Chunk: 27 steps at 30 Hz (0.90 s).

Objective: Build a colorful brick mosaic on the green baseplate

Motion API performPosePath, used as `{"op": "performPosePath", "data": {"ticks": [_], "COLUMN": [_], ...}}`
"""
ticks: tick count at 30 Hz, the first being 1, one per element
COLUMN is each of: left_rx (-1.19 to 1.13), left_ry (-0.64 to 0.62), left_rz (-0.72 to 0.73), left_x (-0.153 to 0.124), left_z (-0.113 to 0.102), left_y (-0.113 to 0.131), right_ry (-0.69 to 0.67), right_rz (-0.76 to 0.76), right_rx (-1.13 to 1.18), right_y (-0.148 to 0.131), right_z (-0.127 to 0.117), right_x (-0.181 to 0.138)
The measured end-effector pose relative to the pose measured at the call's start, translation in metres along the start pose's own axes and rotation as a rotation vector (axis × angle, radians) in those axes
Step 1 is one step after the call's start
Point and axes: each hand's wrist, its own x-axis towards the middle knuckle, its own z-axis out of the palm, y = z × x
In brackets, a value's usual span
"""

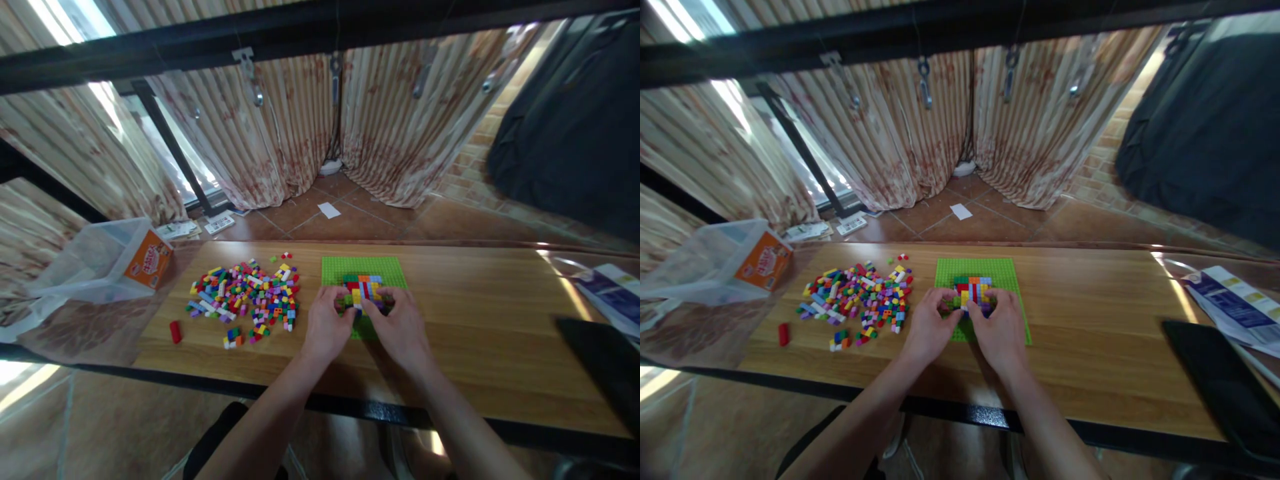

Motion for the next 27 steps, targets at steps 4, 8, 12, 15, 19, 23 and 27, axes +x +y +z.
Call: {"op": "performPosePath", "data": {"ticks": [4,8,12,15,19,23,27], "left_rx": [-0.011,0.004,0.005,0.003,-0.013,-0.007,0.015], "left_ry": [-0.012,-0.026,-0.029,-0.030,-0.040,-0.040,-0.046], "left_rz": [0.000,-0.012,-0.007,0.001,0.005,0.000,-0.003], "left_x": [-0.0001,-0.0001,0.0009,0.0015,0.0018,0.0019,0.0024], "left_z": [0.0023,0.0036,0.0042,0.0049,0.0059,0.0068,0.0055], "left_y": [-0.0021,-0.0028,-0.0033,-0.0051,-0.0081,-0.0065,-0.0021], "right_ry": [0.011,0.013,-0.001,-0.010,-0.004,0.008,0.017], "right_rz": [0.010,-0.021,-0.032,-0.005,0.021,0.029,0.015], "right_rx": [-0.034,-0.042,-0.046,-0.051,-0.043,-0.033,-0.049], "right_y": [-0.0011,-0.0003,-0.0011,-0.0028,-0.0044,-0.0049,-0.0040], "right_z": [0.0067,0.0087,0.0080,0.0068,0.0067,0.0092,0.0113], "right_x": [-0.0002,0.0007,0.0008,0.0012,0.0019,0.0016,0.0010]}}
